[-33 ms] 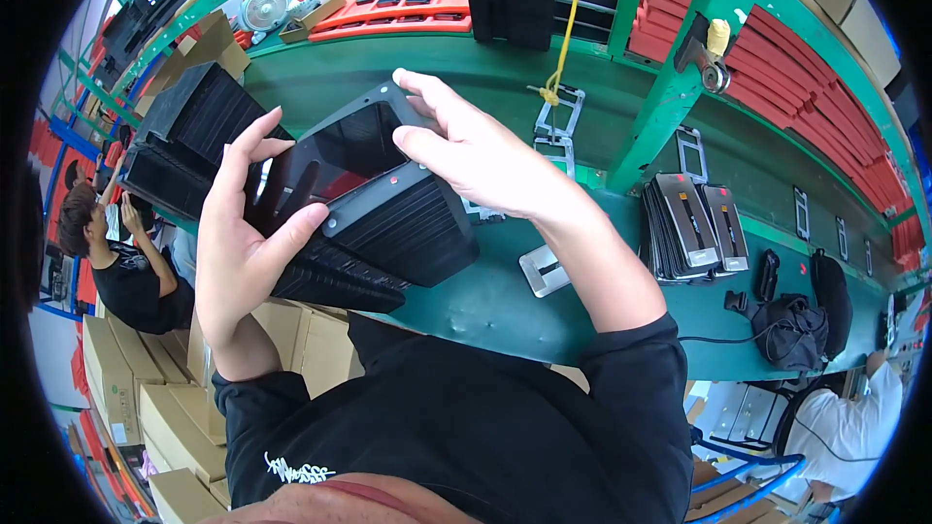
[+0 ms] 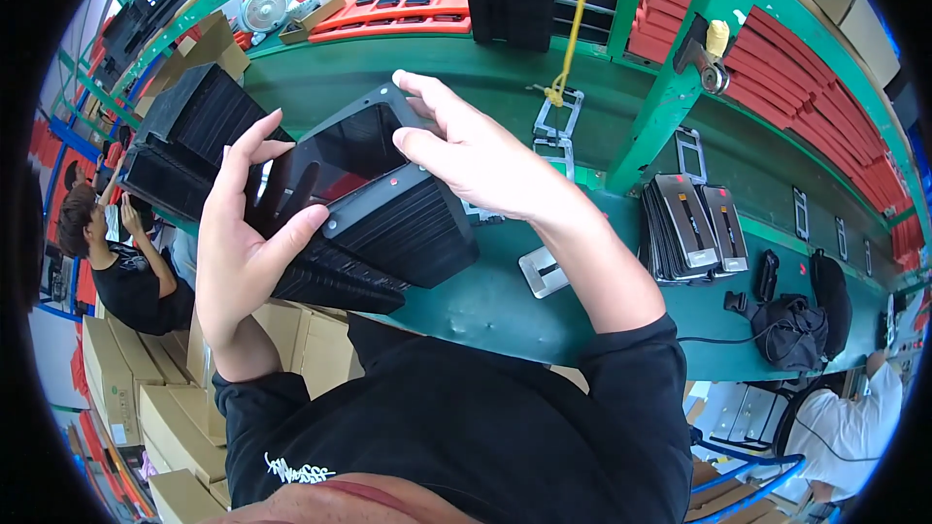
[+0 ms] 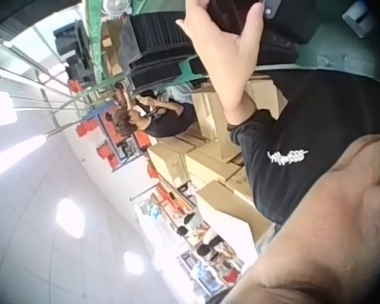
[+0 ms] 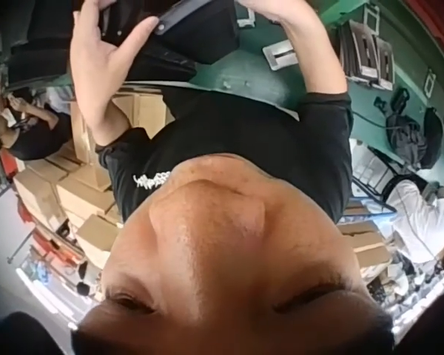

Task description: Assembling screens into black plastic housings on a production line.

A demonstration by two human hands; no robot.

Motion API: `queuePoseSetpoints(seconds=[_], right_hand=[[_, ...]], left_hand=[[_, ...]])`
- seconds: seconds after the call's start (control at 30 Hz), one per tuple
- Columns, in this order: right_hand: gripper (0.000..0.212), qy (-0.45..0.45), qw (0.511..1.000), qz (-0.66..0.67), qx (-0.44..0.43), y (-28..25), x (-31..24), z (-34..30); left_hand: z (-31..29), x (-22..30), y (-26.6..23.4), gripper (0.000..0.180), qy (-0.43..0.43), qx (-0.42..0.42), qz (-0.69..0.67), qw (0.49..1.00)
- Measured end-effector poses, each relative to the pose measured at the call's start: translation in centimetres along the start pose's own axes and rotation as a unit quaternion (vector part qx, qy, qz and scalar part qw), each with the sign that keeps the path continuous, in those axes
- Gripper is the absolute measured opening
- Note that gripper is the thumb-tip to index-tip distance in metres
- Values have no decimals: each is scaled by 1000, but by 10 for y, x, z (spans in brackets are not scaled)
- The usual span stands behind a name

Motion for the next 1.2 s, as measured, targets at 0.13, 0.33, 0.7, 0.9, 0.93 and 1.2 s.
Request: queuePoseSetpoints(seconds=[0.13,0.33,0.7,0.9,0.93,1.2], right_hand=[[60,-32,998,-52,19,-3,-1,1],[41,-67,989,-106,82,-13,-12,-13],[41,-86,802,-300,510,-197,23,-41],[57,-283,912,273,-113,3,-49,-57],[59,-267,929,238,-99,37,-49,-68],[55,-314,942,-34,-109,113,-27,-55]], left_hand=[[1,5,-1,80,8,7,-75,997],[-26,-19,-11,58,-16,-128,12,992],[-29,-33,-7,66,0,-109,-89,990],[-40,-40,4,108,79,-39,-133,987],[-40,-39,5,102,108,-13,-137,985],[-42,-39,-5,89,109,28,-92,989]])
Point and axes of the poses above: each hand's wrist, its own z-axis towards the middle knuckle, its own y-axis out of the palm, x = y × z, the point moved 10 cm from there along z, towards the middle knuckle, and after that the axes turned 8 degrees about y, right-handed, at the moved point
